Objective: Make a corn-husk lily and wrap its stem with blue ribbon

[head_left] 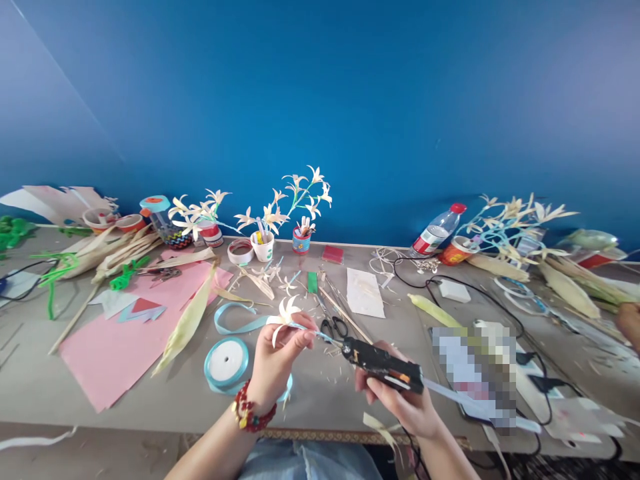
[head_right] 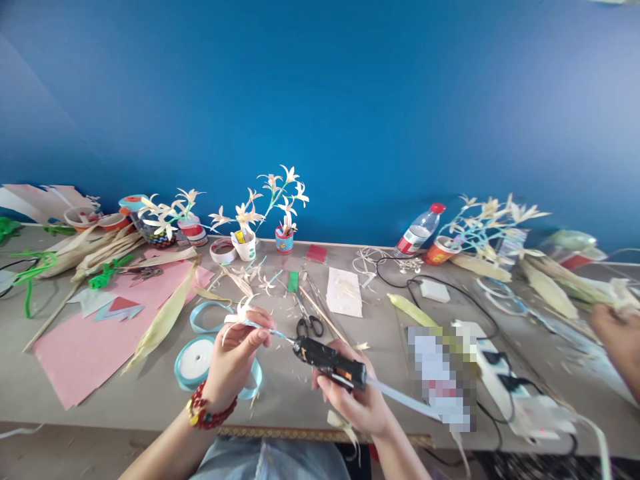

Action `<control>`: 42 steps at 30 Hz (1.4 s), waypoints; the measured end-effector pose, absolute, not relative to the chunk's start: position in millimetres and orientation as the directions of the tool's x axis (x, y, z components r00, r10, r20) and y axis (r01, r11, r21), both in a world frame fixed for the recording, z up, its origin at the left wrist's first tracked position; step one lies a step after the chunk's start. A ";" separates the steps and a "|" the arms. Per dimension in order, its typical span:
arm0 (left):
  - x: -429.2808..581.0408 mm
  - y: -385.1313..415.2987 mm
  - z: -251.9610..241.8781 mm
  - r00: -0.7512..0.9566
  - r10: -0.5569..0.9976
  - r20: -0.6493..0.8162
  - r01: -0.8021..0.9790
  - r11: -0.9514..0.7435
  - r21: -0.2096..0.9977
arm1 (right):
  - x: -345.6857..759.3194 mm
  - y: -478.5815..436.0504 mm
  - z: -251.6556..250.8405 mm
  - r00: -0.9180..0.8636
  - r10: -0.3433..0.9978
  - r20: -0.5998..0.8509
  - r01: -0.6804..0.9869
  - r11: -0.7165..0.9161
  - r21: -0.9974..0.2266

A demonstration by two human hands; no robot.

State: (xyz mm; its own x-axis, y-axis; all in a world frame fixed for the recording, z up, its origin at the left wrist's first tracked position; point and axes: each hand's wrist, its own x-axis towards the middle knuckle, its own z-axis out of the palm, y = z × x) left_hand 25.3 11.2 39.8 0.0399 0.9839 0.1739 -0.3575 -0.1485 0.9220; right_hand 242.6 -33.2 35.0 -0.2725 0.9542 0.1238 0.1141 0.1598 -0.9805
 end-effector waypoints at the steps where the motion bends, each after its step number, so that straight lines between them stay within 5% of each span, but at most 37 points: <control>1: 25.4 10.9 39.7 0.040 0.984 0.173 -0.357 -0.148 0.923 | 241.4 -32.9 34.9 -0.280 0.952 0.124 0.121 0.163 -0.979; 11: 21.0 14.1 39.8 -0.045 0.987 0.153 -0.403 -0.158 0.901 | 247.9 -35.8 31.5 -0.168 0.979 0.113 0.137 0.136 -0.981; 29: 21.1 10.6 41.3 0.038 0.971 0.237 -0.292 -0.216 0.932 | 245.1 -24.0 43.7 -0.320 0.907 0.273 0.391 0.389 -0.834; 37: 22.0 12.5 40.4 0.038 0.974 0.223 -0.300 -0.202 0.932 | 242.5 -26.7 48.2 -0.324 0.911 0.257 0.381 0.374 -0.846; 42: 11.8 19.7 35.2 -0.040 0.983 0.182 -0.412 -0.182 0.893 | 261.2 -22.1 37.9 -0.225 0.953 0.202 0.229 0.253 -0.940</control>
